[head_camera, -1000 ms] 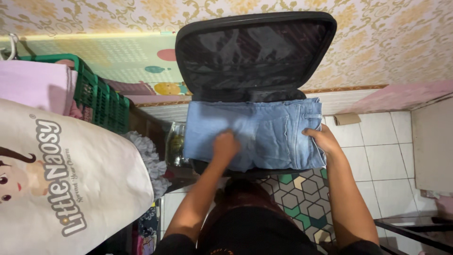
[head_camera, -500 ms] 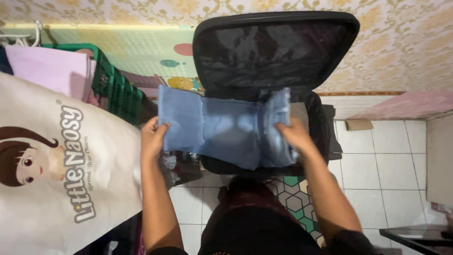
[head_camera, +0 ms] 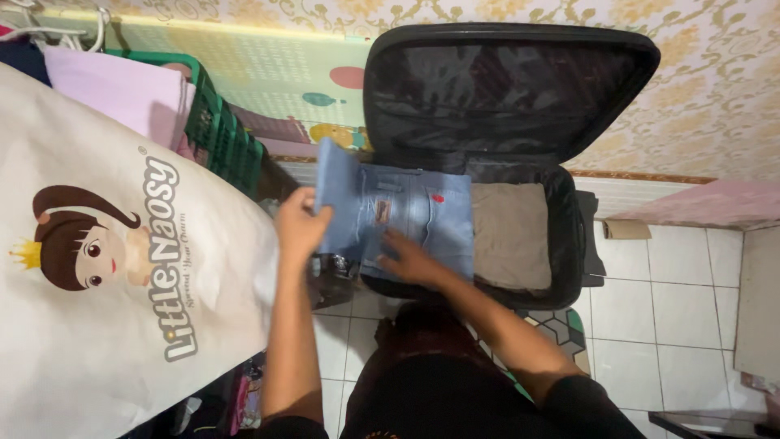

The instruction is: The person removes folded clothes, including pants, shorts, and shirts, from an open suitcase and places them onto shelves inside a wardrobe by hand.

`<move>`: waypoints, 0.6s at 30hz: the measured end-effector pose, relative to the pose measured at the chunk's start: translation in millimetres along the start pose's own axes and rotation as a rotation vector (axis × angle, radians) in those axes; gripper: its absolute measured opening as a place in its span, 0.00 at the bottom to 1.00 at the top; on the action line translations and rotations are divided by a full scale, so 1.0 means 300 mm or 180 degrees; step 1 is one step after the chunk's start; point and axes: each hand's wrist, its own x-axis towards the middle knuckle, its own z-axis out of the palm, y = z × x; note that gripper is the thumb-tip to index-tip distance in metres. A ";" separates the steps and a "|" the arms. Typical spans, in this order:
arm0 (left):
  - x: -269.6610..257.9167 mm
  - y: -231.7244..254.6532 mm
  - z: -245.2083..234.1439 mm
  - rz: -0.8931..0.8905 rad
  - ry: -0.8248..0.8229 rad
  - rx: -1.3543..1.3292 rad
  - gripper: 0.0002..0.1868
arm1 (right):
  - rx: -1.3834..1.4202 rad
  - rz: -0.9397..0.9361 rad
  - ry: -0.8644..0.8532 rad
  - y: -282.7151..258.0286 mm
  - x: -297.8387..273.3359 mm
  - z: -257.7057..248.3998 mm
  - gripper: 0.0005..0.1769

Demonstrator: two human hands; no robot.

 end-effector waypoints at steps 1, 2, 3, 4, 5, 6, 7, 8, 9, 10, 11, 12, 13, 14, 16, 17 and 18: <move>-0.010 0.010 0.041 -0.0059 -0.0036 0.0090 0.12 | 0.0003 0.0001 0.0005 0.005 -0.006 -0.030 0.39; -0.028 0.013 0.096 0.0373 0.0033 0.0553 0.15 | 0.0266 0.0134 0.0249 0.020 -0.018 -0.064 0.33; -0.050 0.008 0.161 0.0804 0.0100 0.1014 0.19 | 0.0529 0.0272 0.0487 0.041 -0.034 -0.096 0.27; -0.062 0.003 0.252 0.0913 -0.0233 0.1267 0.14 | 0.0803 0.0365 0.0736 0.073 -0.062 -0.129 0.24; -0.079 -0.005 0.345 0.1020 -0.0567 0.1509 0.13 | 0.1071 0.0461 0.0985 0.117 -0.102 -0.168 0.20; -0.125 -0.010 0.448 0.1325 -0.0381 0.1427 0.17 | 0.1350 0.0397 0.1328 0.163 -0.132 -0.197 0.18; -0.182 -0.010 0.555 0.1629 -0.0205 0.1344 0.23 | 0.1633 0.0335 0.1677 0.210 -0.159 -0.215 0.16; -0.230 -0.011 0.648 0.1510 -0.0444 0.1013 0.23 | 0.2095 0.0762 0.1887 0.258 -0.190 -0.235 0.14; -0.257 -0.023 0.713 0.1399 -0.0683 0.0680 0.22 | 0.2555 0.1187 0.2101 0.301 -0.214 -0.251 0.13; -0.266 -0.049 0.748 0.1410 -0.0701 0.0673 0.22 | 0.2554 0.1192 0.2124 0.336 -0.240 -0.260 0.13; -0.270 -0.074 0.782 0.1410 -0.1485 0.0957 0.23 | 0.2787 0.1714 0.2240 0.368 -0.268 -0.274 0.12; -0.272 -0.098 0.808 0.1400 -0.2270 0.1238 0.24 | 0.3017 0.2241 0.2344 0.396 -0.294 -0.289 0.10; -0.270 -0.123 0.822 0.1417 -0.2274 0.1221 0.24 | 0.3001 0.2238 0.2365 0.417 -0.310 -0.292 0.10; -0.263 -0.147 0.822 0.1568 -0.2217 0.0943 0.23 | 0.2845 0.2041 0.2357 0.427 -0.318 -0.279 0.12; -0.241 -0.185 0.789 0.1685 -0.1955 0.0602 0.21 | 0.2702 0.1854 0.2340 0.435 -0.319 -0.268 0.14; -0.220 -0.200 0.756 0.1663 -0.1748 0.0530 0.20 | 0.2046 0.1647 0.2452 0.428 -0.305 -0.260 0.16; -0.195 -0.214 0.716 0.1626 -0.1403 0.0593 0.20 | 0.1390 0.1430 0.2538 0.412 -0.286 -0.252 0.18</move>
